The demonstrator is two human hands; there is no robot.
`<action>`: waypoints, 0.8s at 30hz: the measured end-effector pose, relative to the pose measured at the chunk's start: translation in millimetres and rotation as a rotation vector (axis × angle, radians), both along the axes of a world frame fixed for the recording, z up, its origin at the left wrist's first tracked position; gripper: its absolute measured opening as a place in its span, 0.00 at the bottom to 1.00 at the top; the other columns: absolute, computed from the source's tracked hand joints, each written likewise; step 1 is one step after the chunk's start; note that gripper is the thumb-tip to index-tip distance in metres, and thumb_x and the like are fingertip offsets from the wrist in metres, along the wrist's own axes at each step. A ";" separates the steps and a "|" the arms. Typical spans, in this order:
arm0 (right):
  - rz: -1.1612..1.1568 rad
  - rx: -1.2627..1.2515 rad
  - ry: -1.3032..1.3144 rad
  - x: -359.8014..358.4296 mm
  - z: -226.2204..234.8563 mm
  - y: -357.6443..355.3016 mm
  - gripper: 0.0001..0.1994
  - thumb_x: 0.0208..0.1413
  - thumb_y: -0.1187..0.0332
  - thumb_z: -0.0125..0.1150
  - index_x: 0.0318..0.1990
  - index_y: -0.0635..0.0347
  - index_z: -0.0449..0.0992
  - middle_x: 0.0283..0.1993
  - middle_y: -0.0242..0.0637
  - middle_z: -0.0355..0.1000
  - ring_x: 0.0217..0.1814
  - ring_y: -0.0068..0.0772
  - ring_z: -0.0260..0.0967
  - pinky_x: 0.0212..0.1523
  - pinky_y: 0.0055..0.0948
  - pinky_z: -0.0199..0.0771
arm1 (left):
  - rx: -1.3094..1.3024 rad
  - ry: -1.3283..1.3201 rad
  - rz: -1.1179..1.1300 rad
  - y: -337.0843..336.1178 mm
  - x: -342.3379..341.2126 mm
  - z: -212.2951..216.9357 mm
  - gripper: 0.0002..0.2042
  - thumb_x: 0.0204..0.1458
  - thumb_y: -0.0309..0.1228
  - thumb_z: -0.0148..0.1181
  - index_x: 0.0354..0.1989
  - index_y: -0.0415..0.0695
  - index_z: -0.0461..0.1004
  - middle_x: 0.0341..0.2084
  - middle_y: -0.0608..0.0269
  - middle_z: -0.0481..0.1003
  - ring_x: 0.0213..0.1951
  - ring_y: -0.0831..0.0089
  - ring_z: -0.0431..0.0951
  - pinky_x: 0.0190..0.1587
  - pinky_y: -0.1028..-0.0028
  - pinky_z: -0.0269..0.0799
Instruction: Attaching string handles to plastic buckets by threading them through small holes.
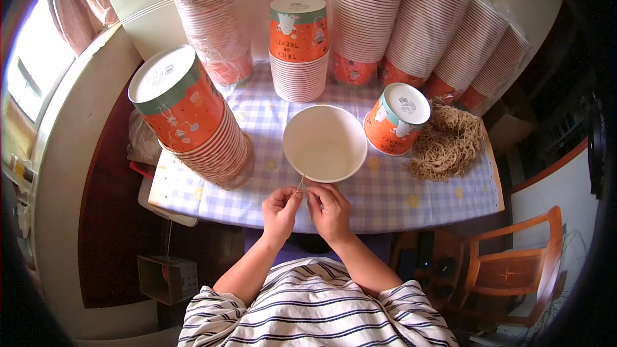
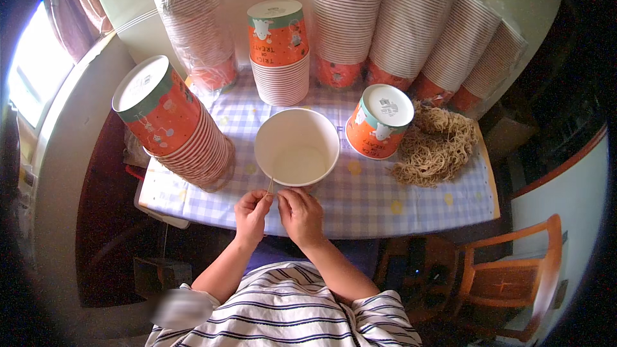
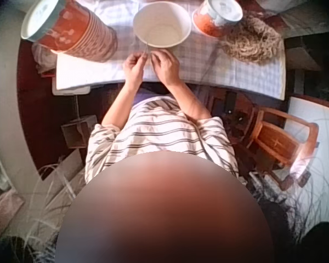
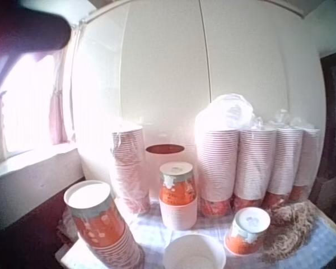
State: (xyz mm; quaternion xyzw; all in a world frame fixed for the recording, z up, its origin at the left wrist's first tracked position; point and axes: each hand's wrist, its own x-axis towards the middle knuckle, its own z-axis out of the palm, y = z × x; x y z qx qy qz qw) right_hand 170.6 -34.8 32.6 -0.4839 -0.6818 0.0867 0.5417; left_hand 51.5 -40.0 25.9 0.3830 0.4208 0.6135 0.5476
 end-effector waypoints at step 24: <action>0.419 -0.703 0.869 3.1 -16.2 7.3 0.07 0.54 0.70 0.58 0.38 0.62 0.77 0.30 0.29 0.74 0.27 0.17 0.67 0.30 0.19 0.70 | -0.409 -0.220 -0.206 5.8 -11.6 10.1 0.07 0.49 0.31 0.61 0.28 0.41 0.72 0.15 0.74 0.65 0.15 0.87 0.58 0.18 0.84 0.51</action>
